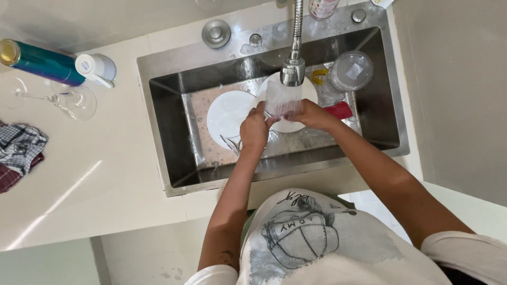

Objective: The recorder washes various glassware and plates in a kitchen sink using a sponge and detergent.

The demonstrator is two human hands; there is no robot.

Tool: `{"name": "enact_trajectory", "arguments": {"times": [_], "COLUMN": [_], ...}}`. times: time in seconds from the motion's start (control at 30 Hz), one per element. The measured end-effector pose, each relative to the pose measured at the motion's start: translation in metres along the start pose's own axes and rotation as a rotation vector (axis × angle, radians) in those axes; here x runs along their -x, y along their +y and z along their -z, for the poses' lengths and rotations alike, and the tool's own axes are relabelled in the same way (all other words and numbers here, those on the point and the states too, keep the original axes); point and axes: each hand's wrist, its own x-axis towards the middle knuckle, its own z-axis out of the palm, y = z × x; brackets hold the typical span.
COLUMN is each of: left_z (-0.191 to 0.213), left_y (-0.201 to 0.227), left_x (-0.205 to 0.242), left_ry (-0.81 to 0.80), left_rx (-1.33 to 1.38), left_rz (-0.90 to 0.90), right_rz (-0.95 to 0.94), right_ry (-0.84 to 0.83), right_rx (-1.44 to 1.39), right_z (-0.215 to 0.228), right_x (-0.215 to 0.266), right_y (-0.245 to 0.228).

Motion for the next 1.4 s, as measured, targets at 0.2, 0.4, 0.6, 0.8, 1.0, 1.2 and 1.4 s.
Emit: {"name": "enact_trajectory", "arguments": {"times": [0.2, 0.4, 0.6, 0.8, 1.0, 1.2, 1.4], "left_z": [-0.004, -0.020, 0.003, -0.020, -0.019, 0.000, -0.014], "left_y": [0.013, -0.013, 0.001, -0.003, -0.009, -0.003, -0.009], "left_x": [0.003, 0.003, -0.004, 0.006, 0.004, 0.005, 0.006], "left_ry": [0.066, -0.017, -0.068, -0.097, -0.133, -0.111, -0.087], "left_rx": [0.015, 0.041, 0.060, -0.057, 0.012, 0.143, -0.057], "left_rz": [-0.131, -0.109, 0.031, -0.116, -0.089, 0.021, -0.070], "right_rz": [-0.060, -0.133, 0.306, -0.166, -0.087, 0.133, -0.097], "right_ry": [0.151, 0.046, -0.054, 0.165, 0.228, 0.231, 0.243], "right_rx": [-0.303, -0.326, 0.216, -0.435, -0.036, 0.202, -0.316], "right_z": [-0.008, -0.006, -0.002, -0.017, -0.013, -0.014, -0.005], "right_x": [-0.015, -0.004, 0.004, -0.011, 0.000, 0.001, -0.016], "right_y": [0.004, -0.012, -0.027, -0.014, -0.013, -0.021, -0.002]}}
